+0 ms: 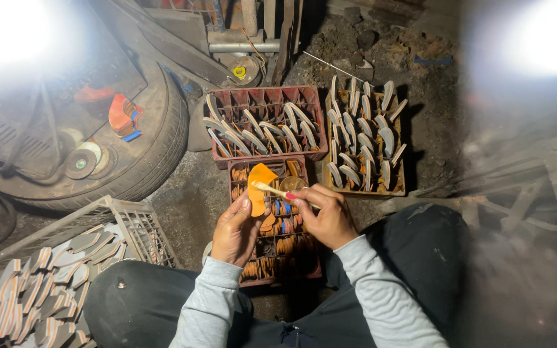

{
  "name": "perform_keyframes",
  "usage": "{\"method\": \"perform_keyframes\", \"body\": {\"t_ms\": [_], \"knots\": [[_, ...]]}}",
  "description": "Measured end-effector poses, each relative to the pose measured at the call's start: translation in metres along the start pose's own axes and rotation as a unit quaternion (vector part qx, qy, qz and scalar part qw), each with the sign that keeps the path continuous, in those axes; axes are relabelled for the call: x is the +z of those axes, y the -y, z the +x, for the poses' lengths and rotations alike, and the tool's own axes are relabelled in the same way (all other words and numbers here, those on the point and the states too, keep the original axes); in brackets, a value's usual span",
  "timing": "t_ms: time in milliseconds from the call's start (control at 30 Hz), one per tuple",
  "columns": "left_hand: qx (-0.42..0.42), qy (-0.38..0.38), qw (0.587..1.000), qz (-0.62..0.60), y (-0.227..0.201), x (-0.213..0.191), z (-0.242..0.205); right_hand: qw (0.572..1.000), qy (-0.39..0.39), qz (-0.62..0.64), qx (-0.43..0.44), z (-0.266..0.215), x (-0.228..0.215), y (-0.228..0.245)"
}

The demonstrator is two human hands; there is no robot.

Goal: The person sits on the floor and applies glue to the edges of curved shoe sole pieces using a brush. They pick up pieces from a crate, apply the adhesive, and place them into a crate.

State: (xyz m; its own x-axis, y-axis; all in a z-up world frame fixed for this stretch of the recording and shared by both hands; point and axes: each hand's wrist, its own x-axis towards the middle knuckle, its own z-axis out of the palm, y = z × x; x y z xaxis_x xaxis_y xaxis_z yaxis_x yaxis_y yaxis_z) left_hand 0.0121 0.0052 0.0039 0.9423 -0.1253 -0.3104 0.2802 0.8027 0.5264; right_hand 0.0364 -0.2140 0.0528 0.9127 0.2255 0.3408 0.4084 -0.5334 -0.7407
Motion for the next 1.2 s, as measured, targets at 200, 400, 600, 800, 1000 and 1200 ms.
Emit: {"method": "perform_keyframes", "body": {"t_ms": [200,400,600,800,1000,1200], "knots": [[0.021,-0.029,0.998,-0.043,-0.003,-0.004,0.002,0.998,-0.018,-0.048,0.042,0.004,-0.01,-0.008],[0.011,-0.025,0.999,-0.032,0.002,-0.005,0.003,1.0,-0.003,-0.012,0.008,0.002,-0.002,-0.004],[0.017,-0.018,1.0,-0.006,-0.009,0.002,-0.002,0.998,-0.037,-0.003,0.06,0.01,-0.018,-0.02],[-0.031,0.051,0.997,0.042,-0.006,0.008,-0.008,0.999,0.014,0.013,0.051,0.0,0.001,-0.027],[0.032,0.075,0.994,0.078,-0.022,0.02,-0.011,0.996,-0.004,0.05,0.069,0.007,-0.009,-0.053],[0.103,0.005,0.989,0.103,-0.013,0.025,-0.01,0.943,0.063,0.31,0.107,-0.016,0.048,-0.039]]}}
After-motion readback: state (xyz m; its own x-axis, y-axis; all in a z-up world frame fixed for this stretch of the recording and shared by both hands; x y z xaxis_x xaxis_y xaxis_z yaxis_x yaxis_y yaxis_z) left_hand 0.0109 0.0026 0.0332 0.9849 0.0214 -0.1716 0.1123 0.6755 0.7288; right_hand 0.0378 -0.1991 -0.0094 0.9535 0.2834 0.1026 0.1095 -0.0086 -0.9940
